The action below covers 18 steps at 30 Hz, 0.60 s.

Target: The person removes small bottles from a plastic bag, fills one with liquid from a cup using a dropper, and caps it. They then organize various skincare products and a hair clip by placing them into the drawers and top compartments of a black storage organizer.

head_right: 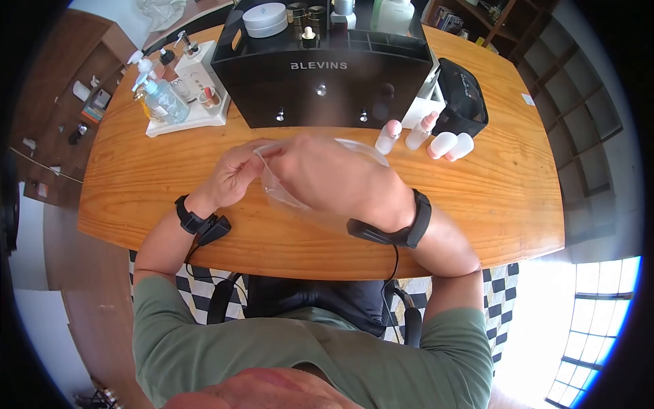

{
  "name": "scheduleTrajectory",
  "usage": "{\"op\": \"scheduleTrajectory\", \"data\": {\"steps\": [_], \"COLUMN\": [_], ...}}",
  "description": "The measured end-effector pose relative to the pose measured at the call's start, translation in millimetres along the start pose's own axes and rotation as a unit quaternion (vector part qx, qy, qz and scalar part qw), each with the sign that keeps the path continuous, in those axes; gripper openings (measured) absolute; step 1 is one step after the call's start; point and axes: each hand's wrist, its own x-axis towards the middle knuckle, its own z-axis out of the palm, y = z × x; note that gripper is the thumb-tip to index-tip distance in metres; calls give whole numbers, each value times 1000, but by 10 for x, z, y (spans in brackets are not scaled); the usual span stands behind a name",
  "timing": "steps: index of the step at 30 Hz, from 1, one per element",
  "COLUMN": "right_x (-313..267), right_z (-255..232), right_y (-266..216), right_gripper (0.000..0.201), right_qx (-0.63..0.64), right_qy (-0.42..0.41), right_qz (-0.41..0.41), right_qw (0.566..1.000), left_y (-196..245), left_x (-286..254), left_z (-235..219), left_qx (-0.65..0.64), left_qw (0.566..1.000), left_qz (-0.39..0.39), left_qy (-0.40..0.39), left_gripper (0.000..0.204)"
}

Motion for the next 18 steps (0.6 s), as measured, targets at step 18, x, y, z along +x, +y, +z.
{"op": "scheduleTrajectory", "data": {"steps": [18], "right_x": [-268], "right_z": [-452], "right_y": [111], "right_gripper": [27], "right_qx": [-146], "right_qy": [14], "right_qz": [90], "right_qw": [985], "left_y": [-87], "left_x": [1], "left_z": [-29], "left_qx": [-118], "left_qw": [993], "left_qz": [-4], "left_qy": [9], "left_gripper": [44]}}
